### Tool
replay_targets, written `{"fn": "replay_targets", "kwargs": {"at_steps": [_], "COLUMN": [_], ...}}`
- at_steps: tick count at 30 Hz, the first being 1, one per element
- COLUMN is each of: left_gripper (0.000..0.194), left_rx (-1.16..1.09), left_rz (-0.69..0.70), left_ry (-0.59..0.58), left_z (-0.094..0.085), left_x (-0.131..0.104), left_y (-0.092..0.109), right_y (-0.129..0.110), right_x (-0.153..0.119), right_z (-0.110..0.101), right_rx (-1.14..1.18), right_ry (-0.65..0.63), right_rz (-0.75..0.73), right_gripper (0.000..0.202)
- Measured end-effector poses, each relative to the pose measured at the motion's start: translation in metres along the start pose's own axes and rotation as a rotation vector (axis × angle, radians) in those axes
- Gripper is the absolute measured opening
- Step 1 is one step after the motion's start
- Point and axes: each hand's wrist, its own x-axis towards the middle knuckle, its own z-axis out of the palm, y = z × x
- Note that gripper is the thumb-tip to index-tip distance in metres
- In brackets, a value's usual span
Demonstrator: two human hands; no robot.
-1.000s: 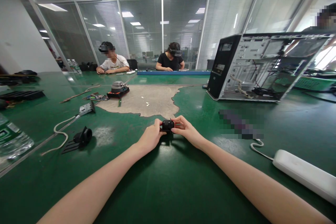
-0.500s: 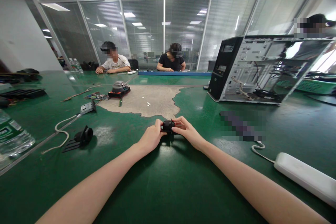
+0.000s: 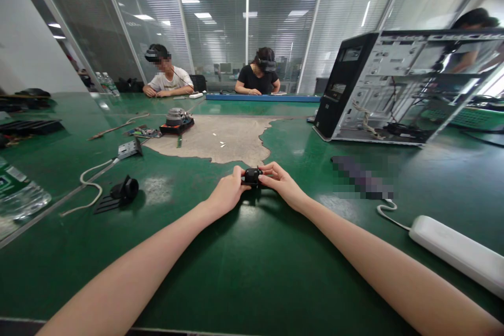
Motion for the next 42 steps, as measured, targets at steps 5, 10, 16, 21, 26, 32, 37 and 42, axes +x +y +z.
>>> {"fn": "replay_targets", "kwargs": {"at_steps": [5,10,16,21,26,32,37,42], "left_gripper": [0.027,0.027,0.027,0.028,0.029,0.028,0.027,0.027], "left_rx": [-0.007,0.000,-0.016,-0.016,-0.027,-0.034,-0.036,-0.035], "left_rz": [-0.011,-0.015,0.001,-0.011,-0.006,-0.011,-0.006,-0.004], "left_ry": [-0.001,0.011,0.003,0.007,0.009,-0.001,0.001,0.005], "left_z": [-0.0009,0.0012,0.0013,0.0005,0.0003,0.0009,0.0001,0.0002], "left_x": [0.0005,0.0009,0.0008,0.0008,0.0002,0.0007,0.0006,0.0009], "left_y": [0.0014,0.0003,-0.0016,-0.0016,-0.0011,-0.0019,-0.0009,-0.0008], "right_y": [0.0035,-0.0003,0.0005,0.0019,-0.0014,0.0051,0.0005,-0.0012], "right_x": [0.0022,0.0004,0.0005,0.0013,-0.0006,0.0025,0.0013,-0.0007], "right_z": [0.0006,-0.0023,0.0008,0.0001,-0.0009,0.0004,-0.0021,-0.0001], "right_rx": [-0.064,-0.007,-0.021,-0.068,0.016,-0.033,0.000,0.038], "right_ry": [0.055,-0.061,0.011,0.016,-0.067,0.033,-0.037,-0.009], "right_rz": [0.024,0.010,0.009,0.015,-0.014,0.020,0.003,-0.028], "right_gripper": [0.027,0.031,0.023,0.028,0.031,0.025,0.029,0.023]}}
